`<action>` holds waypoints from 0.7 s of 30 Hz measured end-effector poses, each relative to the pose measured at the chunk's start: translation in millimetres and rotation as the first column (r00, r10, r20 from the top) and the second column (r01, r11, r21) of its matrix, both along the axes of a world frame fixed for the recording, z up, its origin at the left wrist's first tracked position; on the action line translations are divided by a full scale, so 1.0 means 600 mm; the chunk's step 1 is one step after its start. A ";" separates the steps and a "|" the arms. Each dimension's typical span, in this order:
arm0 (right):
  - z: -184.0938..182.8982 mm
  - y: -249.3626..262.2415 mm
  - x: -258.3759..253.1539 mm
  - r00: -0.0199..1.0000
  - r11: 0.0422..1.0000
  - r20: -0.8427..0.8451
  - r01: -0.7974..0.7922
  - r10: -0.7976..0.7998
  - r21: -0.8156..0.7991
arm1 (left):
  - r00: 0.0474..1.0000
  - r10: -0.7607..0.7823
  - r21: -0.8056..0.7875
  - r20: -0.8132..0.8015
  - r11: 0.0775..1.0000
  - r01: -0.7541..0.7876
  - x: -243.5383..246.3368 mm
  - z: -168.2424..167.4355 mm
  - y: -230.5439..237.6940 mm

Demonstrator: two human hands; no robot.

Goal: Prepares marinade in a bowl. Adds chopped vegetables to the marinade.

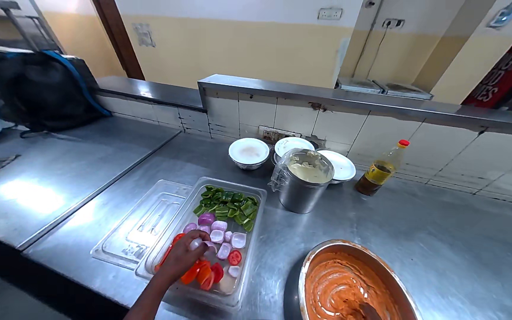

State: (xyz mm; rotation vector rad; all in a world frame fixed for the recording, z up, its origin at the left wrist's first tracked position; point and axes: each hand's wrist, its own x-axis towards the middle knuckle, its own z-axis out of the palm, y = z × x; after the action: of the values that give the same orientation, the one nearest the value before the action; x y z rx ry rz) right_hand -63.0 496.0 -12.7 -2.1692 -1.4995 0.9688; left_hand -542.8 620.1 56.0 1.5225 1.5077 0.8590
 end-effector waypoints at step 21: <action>0.015 -0.004 -0.001 0.997 0.996 -0.049 0.063 -0.066 -0.059 | 0.873 -0.487 0.081 -0.007 0.870 0.486 0.374 0.055 -0.056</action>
State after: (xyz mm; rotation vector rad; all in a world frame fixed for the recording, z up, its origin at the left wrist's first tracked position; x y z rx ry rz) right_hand -63.9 493.3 -4.0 -2.2007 -1.3862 1.0495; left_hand -318.3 586.6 89.2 1.8425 1.0092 0.6294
